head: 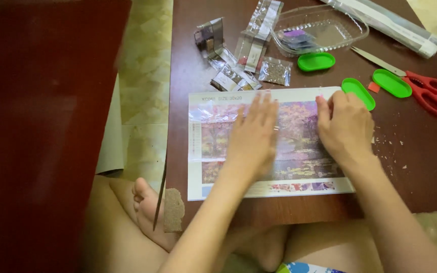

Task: The person performs diamond painting by picking up small resin diamonds from a container with tweezers or a marker tool, then placing them onto an adhesive canvas. The person also transfers beads between small containers.

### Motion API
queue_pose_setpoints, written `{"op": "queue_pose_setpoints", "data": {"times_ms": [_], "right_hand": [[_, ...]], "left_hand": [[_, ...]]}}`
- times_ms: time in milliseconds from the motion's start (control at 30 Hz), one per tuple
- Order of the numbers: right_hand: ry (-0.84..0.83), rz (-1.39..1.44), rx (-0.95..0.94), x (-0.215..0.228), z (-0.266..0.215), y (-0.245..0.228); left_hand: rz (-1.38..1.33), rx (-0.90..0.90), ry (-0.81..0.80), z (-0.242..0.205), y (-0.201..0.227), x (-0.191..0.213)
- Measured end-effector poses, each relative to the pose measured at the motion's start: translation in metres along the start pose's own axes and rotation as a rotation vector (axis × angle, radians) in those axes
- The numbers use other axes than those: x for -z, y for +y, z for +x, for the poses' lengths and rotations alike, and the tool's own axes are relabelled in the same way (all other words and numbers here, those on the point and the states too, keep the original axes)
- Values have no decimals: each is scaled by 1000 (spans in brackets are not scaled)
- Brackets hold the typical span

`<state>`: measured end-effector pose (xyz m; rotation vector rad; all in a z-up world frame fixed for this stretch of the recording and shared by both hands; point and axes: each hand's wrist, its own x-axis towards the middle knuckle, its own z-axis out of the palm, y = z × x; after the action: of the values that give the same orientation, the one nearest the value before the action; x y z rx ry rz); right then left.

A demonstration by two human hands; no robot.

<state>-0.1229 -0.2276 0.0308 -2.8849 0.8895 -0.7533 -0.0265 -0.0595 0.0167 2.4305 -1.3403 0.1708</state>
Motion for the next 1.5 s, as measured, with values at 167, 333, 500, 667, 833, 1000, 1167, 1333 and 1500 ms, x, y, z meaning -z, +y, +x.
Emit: {"op": "queue_pose_setpoints", "data": {"times_ms": [167,333,500,667,833,1000,1167,1333,1500], "right_hand": [[184,170,326,6,-18,-43],[1,420,454,-1,-22,-43],[-108,398,386,-3,-26,-33],[-103,390,371,-5,-25,-34],[-88,409,347,-9,-24,-32],[-78,431,356,-9,-24,-31],[-109,455,329,-1,-23,-38],[-126,474,296,-3,-23,-38],[-126,457,280,0,-24,-39]], "left_hand": [[-166,-28,-58,-4,20,-2],[-130,-14,7,-4,20,-14],[-144,15,25,-5,23,-13],[-126,37,-7,-5,23,-12],[-79,71,-49,-5,23,-12],[-31,113,-38,-5,26,-11],[-33,200,-43,-4,25,-11],[-34,221,-51,-4,20,-10],[-61,229,-87,-5,16,-5]]}}
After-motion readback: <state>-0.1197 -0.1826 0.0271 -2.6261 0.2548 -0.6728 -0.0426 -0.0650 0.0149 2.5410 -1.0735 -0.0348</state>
